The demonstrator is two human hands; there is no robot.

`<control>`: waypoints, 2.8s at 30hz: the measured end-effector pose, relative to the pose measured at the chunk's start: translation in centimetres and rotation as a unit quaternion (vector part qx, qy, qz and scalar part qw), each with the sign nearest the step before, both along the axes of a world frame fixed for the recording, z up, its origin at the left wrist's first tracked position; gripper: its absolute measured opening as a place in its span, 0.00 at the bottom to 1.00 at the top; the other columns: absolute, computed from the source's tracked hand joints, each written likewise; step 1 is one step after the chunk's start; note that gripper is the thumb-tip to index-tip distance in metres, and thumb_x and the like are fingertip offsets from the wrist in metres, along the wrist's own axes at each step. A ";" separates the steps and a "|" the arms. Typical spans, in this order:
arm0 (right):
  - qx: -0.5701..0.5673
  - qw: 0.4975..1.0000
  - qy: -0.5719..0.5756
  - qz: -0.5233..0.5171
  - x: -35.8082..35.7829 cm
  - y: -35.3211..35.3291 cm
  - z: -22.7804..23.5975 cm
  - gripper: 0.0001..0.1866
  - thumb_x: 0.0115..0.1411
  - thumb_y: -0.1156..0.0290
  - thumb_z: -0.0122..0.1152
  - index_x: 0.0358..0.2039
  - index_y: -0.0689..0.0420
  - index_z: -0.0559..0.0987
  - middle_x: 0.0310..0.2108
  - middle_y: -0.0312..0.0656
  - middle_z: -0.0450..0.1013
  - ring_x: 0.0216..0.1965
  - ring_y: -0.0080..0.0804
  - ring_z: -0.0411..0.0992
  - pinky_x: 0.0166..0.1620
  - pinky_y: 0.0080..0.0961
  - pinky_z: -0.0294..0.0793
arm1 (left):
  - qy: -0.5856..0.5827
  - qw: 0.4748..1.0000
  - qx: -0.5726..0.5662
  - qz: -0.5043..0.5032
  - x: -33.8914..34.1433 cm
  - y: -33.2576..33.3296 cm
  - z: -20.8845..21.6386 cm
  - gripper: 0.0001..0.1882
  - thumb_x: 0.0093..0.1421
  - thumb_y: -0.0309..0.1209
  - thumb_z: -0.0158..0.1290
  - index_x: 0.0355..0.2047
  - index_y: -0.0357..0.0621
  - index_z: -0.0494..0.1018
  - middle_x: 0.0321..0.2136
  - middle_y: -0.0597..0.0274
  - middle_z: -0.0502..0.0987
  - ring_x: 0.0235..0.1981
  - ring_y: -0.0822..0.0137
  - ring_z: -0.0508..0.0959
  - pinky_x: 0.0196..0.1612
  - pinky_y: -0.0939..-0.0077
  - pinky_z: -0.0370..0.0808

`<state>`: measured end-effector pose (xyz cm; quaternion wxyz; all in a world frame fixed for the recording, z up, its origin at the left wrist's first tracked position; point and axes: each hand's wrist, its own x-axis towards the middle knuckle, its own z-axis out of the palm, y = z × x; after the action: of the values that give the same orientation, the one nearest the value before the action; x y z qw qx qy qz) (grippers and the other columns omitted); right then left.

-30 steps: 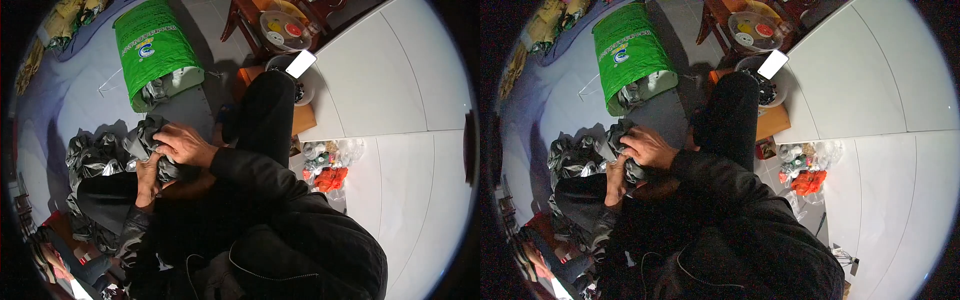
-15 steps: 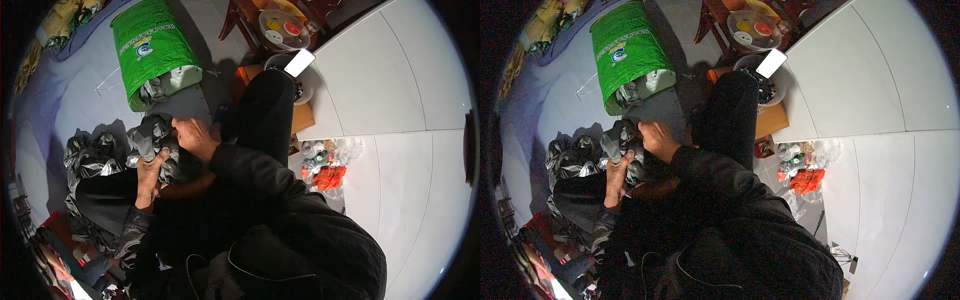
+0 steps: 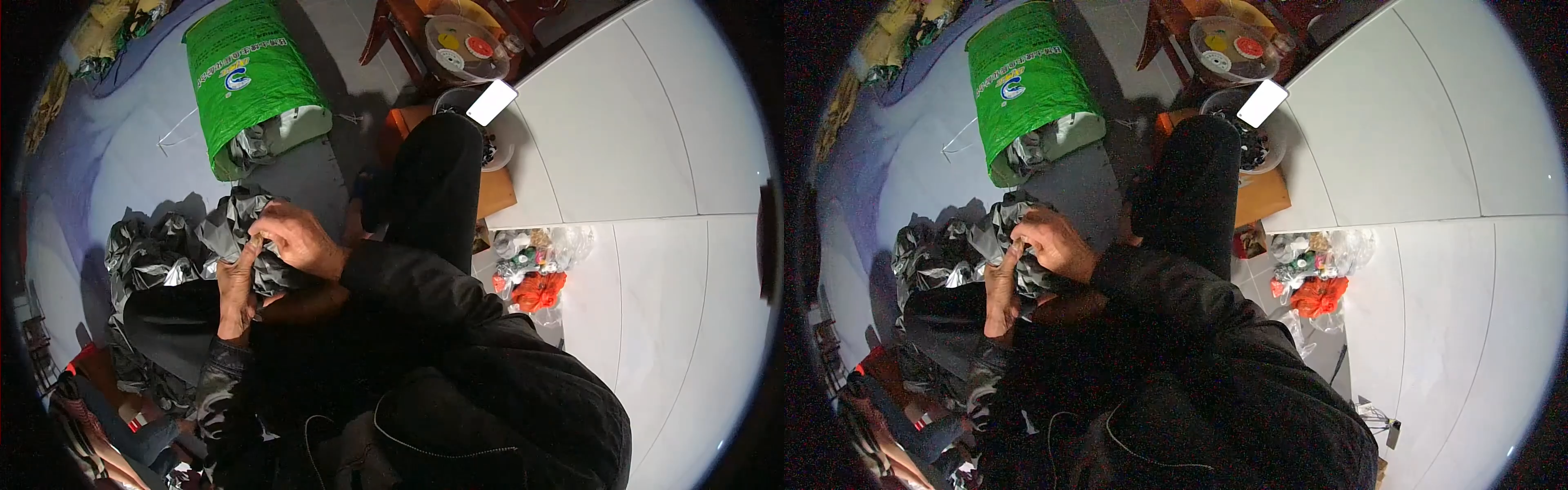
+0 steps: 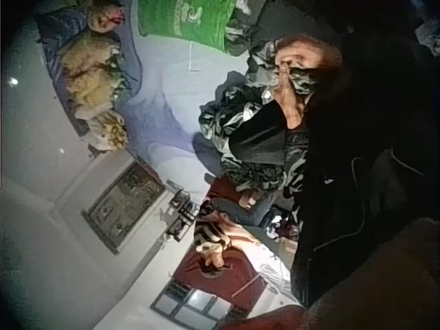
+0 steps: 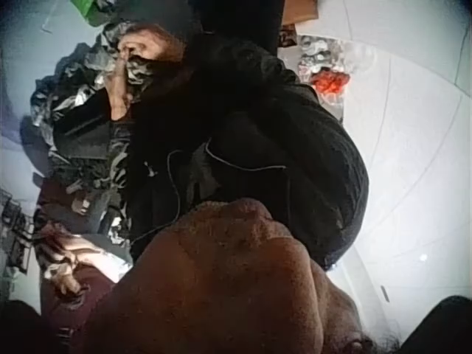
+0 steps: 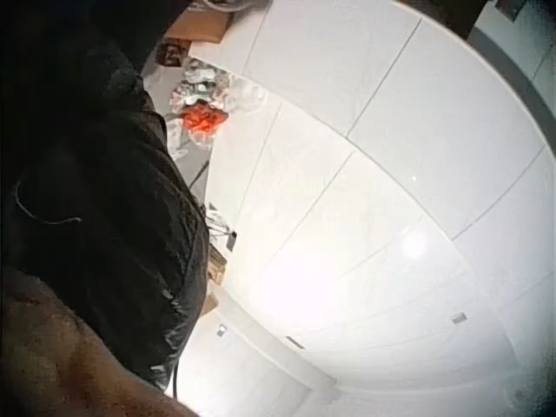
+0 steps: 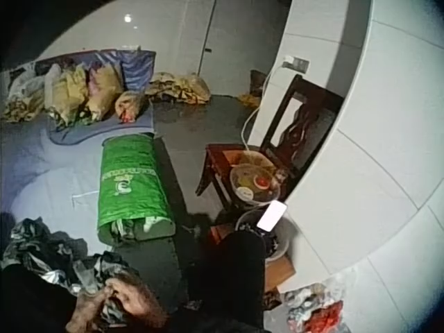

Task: Sorting and organizing protective clothing into a bin.

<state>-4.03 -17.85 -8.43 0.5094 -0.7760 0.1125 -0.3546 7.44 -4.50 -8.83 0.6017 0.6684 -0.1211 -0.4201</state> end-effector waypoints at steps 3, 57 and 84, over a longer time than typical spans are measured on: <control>0.001 1.000 -0.014 0.001 0.0 -0.1 0.0 0.10 0.52 0.80 0.55 0.35 0.60 0.77 0.33 0.50 0.71 0.39 0.53 0.71 0.41 0.42 0.71 | -0.008 1.000 -0.017 0.000 -0.1 -0.2 0.1 0.21 0.56 0.41 0.65 0.46 0.46 0.76 0.41 0.67 0.79 0.41 0.70 0.75 0.38 0.44 0.76; -0.238 0.964 0.108 -0.040 -0.6 1.8 -0.6 0.11 0.57 0.71 0.50 0.39 0.63 0.68 0.32 0.48 0.65 0.35 0.47 0.68 0.38 0.41 0.71 | -0.121 0.991 0.026 0.050 -1.8 -1.0 1.2 0.19 0.65 0.40 0.56 0.40 0.30 0.76 0.37 0.64 0.78 0.35 0.74 0.72 0.38 0.78 0.70; -0.096 0.991 0.096 0.020 -0.5 1.2 -1.7 0.08 0.58 0.72 0.51 0.36 0.61 0.69 0.33 0.50 0.68 0.38 0.52 0.70 0.38 0.45 0.71 | -0.144 0.987 0.052 0.057 -1.1 -0.7 0.1 0.19 0.61 0.42 0.61 0.37 0.34 0.76 0.32 0.67 0.77 0.32 0.75 0.71 0.36 0.79 0.69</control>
<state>-4.51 -16.62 -10.15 0.4264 -0.8539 0.1111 -0.2770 6.38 -5.19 -8.76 0.5655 0.7582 -0.1457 -0.2900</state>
